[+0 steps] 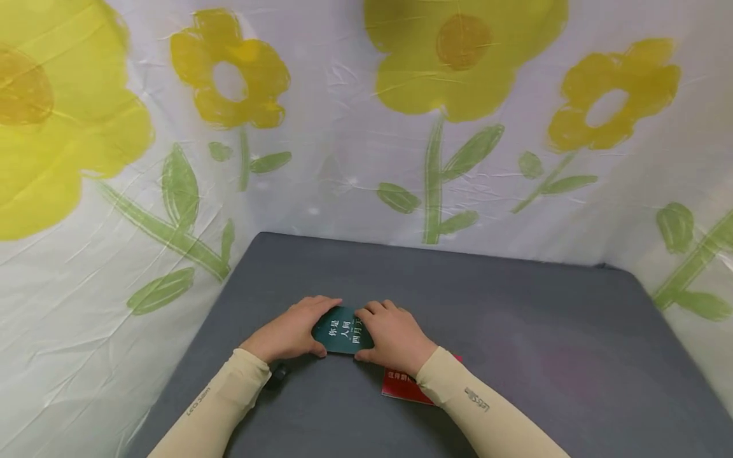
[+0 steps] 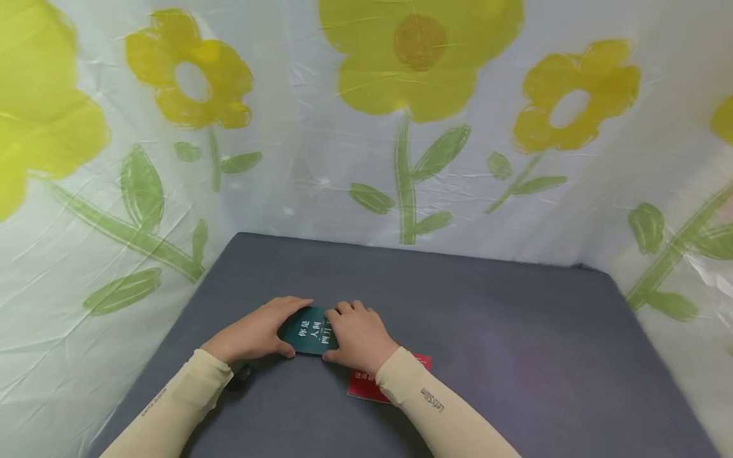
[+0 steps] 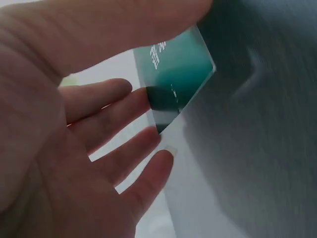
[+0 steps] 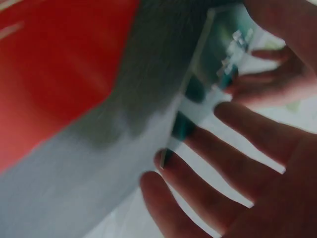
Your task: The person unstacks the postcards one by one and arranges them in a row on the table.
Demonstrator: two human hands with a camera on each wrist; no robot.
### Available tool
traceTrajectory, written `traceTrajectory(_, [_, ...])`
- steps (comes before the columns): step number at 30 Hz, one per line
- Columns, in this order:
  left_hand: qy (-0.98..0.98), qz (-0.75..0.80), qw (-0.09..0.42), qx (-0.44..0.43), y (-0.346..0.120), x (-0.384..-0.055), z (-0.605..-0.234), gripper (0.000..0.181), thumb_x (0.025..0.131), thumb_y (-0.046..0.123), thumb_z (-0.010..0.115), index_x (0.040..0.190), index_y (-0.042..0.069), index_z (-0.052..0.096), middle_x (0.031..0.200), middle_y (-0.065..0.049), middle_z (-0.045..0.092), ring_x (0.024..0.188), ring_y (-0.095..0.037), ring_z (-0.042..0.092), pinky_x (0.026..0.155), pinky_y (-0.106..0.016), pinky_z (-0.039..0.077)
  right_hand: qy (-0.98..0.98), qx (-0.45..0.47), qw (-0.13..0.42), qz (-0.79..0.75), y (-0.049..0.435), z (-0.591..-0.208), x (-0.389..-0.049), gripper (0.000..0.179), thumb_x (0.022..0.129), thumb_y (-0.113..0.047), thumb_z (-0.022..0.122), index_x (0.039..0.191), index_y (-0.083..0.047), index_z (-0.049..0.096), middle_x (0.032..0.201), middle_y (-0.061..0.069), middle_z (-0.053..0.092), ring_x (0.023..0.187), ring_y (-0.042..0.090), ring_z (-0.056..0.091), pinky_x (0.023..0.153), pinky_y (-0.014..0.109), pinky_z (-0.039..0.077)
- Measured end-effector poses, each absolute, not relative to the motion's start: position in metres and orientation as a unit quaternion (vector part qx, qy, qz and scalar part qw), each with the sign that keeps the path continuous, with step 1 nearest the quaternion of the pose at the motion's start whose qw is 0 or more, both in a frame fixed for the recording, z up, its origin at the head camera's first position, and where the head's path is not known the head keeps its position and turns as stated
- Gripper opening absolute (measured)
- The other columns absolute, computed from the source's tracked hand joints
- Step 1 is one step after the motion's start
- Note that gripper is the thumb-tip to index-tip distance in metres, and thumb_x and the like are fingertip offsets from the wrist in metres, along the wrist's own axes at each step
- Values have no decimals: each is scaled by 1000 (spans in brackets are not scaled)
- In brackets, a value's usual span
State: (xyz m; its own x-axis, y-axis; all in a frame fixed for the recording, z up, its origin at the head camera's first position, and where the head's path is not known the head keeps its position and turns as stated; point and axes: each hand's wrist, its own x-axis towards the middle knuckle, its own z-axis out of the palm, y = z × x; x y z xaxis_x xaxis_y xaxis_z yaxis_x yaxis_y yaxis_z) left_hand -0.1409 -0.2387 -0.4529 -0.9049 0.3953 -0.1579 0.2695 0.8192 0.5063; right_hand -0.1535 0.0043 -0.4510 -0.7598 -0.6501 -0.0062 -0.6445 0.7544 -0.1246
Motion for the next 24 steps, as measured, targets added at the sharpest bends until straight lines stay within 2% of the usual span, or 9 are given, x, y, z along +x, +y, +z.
traceTrajectory(3, [947,236,127,179,-261,-149,-451,99,82,10,94,166,11,42,168,-15,46,155,-38,44,118,-58,48,936,-346,18,-60,-19,-454,-162,78,88,-58,85,149,-14,64,147,6,67,128,27,65,104,45,60])
traceTrajectory(13, [949,241,130,154,-323,-171,-447,99,80,8,94,165,11,44,168,-20,45,152,-43,46,115,-60,48,940,-333,23,-78,-80,-457,-186,75,90,-59,83,149,-17,64,150,4,65,129,25,64,102,44,60])
traceTrajectory(17, [948,239,137,158,-334,-179,-450,99,79,7,95,164,12,45,168,-20,46,152,-44,45,116,-60,47,942,-325,31,-81,-92,-459,-191,76,89,-60,84,150,-18,63,150,3,66,128,24,64,101,44,60])
traceTrajectory(24, [944,248,152,156,-344,-187,-455,100,75,8,97,163,12,48,166,-19,49,144,-39,54,112,-56,50,945,-314,42,-86,-101,-462,-193,78,88,-60,85,151,-18,62,148,3,67,126,24,65,100,45,60])
